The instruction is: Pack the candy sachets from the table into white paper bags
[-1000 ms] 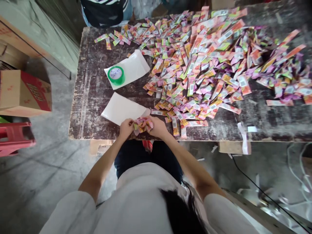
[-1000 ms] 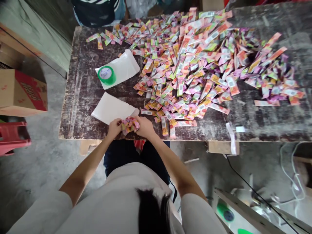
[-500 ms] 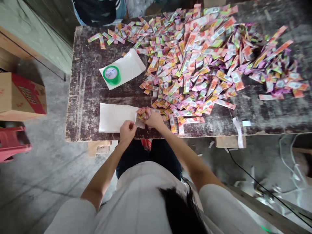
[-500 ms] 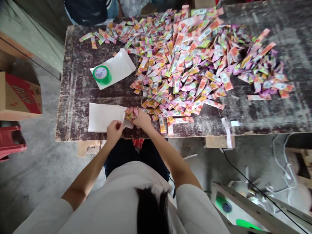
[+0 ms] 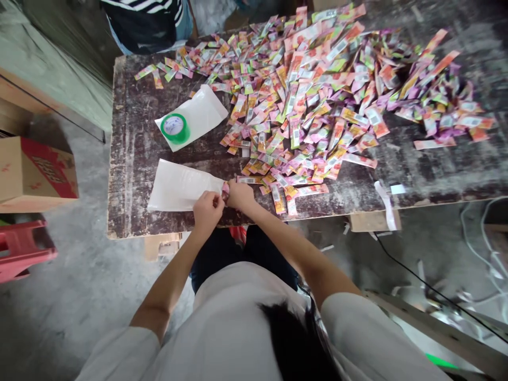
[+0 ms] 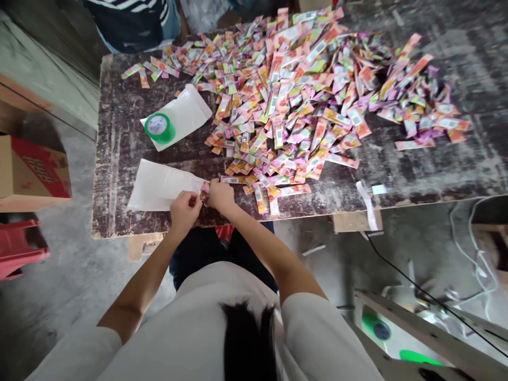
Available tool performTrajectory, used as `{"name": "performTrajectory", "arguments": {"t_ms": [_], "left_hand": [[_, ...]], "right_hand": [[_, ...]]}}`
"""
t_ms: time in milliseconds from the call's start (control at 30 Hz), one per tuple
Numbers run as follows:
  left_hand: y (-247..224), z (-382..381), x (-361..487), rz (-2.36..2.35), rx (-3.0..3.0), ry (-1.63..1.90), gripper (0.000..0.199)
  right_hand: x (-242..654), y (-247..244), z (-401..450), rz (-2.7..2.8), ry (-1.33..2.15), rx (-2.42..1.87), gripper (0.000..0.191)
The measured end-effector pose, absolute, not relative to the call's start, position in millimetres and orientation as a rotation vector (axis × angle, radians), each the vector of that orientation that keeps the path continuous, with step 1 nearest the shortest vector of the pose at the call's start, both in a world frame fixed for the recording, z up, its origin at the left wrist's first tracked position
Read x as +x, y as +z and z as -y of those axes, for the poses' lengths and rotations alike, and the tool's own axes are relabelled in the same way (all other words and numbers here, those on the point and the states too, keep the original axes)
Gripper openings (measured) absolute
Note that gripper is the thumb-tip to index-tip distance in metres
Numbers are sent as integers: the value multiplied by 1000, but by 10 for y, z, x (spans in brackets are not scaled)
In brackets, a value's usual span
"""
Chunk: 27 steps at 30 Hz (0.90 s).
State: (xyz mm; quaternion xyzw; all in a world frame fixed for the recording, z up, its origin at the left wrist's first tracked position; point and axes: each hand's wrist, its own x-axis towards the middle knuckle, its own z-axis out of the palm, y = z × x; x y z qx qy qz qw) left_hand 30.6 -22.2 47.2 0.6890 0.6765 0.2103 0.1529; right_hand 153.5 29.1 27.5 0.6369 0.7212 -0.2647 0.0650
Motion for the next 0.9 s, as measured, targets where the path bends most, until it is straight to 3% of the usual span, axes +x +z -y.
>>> {"name": "performTrajectory", "arguments": {"t_ms": [167,267,333,433,467,567,633,733,800,900], "left_hand": [[470,91,361,-1925,2102,524,16],[470,131,358,-1803,2238,347,20],[441,214,341,-1773,2256,269,19],[320,391,331,-1892,2165,384,10],[263,452,339,-1964,2108,479,17],[86,578,379,-2174,1861,716,67],[2,581,387,-2192,1690,705,81],[-36,493,333,-2090,1608,463,45],[-15,429,278,-2065,1696,268,34],[33,397,238,-2085,1857,75,30]], "right_hand": [[1384,321,-71,-2201,-673,2077,48],[1472,305,-200,-2147,-933,1972,43],[1578,267,-338,-2085,-1114,1886,49],[1701,174,-461,-2004,-1293,1850,55],[1722,136,-470,-1997,-1361,1843,52],[1738,26,-439,-1974,-1540,1889,44],[1728,-22,-402,-1933,-1575,1985,43],[1710,-34,-344,-1870,-1629,2069,40],[1702,-7,-296,-1803,-1783,2103,35],[1696,66,-203,-1533,-2494,1998,24]]}}
